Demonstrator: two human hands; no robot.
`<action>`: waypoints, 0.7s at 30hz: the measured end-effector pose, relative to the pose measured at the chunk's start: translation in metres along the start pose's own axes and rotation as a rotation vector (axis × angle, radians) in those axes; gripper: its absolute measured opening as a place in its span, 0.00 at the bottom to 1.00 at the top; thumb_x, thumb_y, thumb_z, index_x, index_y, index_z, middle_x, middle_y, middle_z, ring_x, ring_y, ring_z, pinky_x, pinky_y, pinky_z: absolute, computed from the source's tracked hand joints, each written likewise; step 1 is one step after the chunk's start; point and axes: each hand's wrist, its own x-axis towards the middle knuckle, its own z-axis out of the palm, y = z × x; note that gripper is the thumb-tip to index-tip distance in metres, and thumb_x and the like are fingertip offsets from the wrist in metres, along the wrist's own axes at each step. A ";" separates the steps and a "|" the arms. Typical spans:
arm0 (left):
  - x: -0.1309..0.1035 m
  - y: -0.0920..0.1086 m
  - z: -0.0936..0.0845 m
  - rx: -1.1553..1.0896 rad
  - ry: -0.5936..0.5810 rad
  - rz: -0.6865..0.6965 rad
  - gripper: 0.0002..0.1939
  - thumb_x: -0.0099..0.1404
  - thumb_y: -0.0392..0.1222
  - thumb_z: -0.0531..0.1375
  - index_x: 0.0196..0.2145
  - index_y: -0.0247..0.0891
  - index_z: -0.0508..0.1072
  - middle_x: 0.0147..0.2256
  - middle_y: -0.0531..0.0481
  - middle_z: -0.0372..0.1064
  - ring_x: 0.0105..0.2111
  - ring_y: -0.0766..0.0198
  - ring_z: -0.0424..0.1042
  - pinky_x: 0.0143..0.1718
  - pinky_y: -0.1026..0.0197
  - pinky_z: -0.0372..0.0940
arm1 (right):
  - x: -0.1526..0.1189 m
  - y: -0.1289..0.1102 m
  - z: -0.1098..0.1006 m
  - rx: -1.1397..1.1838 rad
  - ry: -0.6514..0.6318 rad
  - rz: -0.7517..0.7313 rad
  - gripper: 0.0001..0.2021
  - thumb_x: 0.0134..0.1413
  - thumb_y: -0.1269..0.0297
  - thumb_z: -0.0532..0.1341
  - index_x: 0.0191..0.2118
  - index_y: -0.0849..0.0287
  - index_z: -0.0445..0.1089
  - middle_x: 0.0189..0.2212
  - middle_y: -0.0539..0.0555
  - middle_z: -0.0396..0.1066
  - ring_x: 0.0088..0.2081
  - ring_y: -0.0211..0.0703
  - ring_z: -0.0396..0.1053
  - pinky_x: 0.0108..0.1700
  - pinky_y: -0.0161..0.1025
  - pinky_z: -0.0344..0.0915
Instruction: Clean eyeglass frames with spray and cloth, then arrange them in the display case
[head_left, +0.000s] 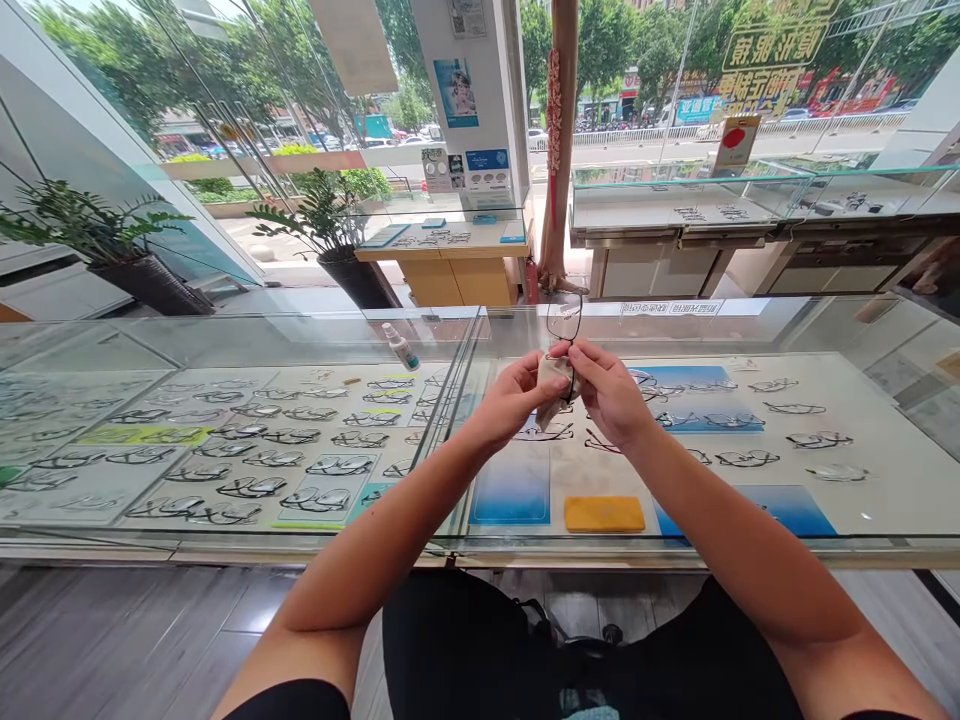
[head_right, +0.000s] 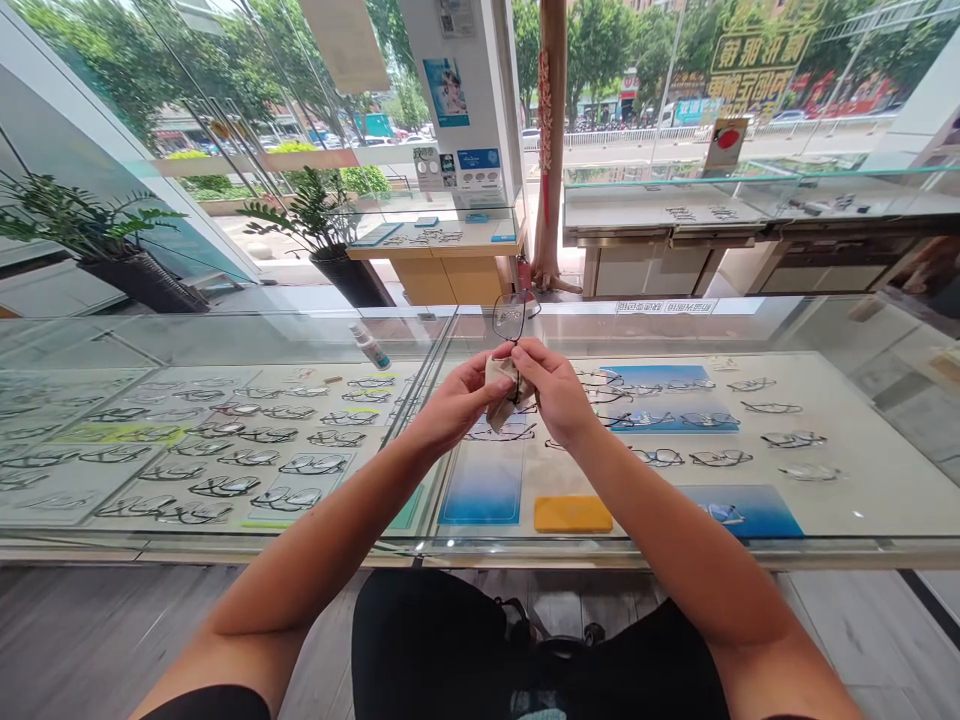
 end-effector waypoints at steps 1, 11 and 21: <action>0.000 0.000 0.001 0.004 -0.003 0.003 0.29 0.62 0.57 0.81 0.54 0.41 0.83 0.38 0.50 0.76 0.35 0.65 0.73 0.36 0.63 0.67 | 0.000 0.000 0.000 0.002 0.002 -0.005 0.19 0.54 0.39 0.77 0.38 0.50 0.85 0.41 0.51 0.74 0.40 0.43 0.67 0.43 0.40 0.68; 0.000 0.001 0.001 0.048 -0.025 0.025 0.27 0.67 0.59 0.77 0.51 0.39 0.76 0.33 0.53 0.72 0.29 0.68 0.68 0.31 0.64 0.63 | 0.004 0.002 -0.003 -0.045 0.033 -0.027 0.22 0.53 0.36 0.77 0.41 0.49 0.85 0.51 0.53 0.78 0.48 0.47 0.71 0.51 0.43 0.71; 0.000 0.003 -0.006 0.038 -0.072 -0.080 0.26 0.61 0.57 0.81 0.42 0.35 0.80 0.33 0.50 0.73 0.29 0.67 0.68 0.31 0.62 0.61 | 0.004 0.004 -0.003 0.012 0.005 0.048 0.25 0.50 0.35 0.79 0.41 0.51 0.85 0.39 0.51 0.75 0.38 0.43 0.67 0.38 0.40 0.66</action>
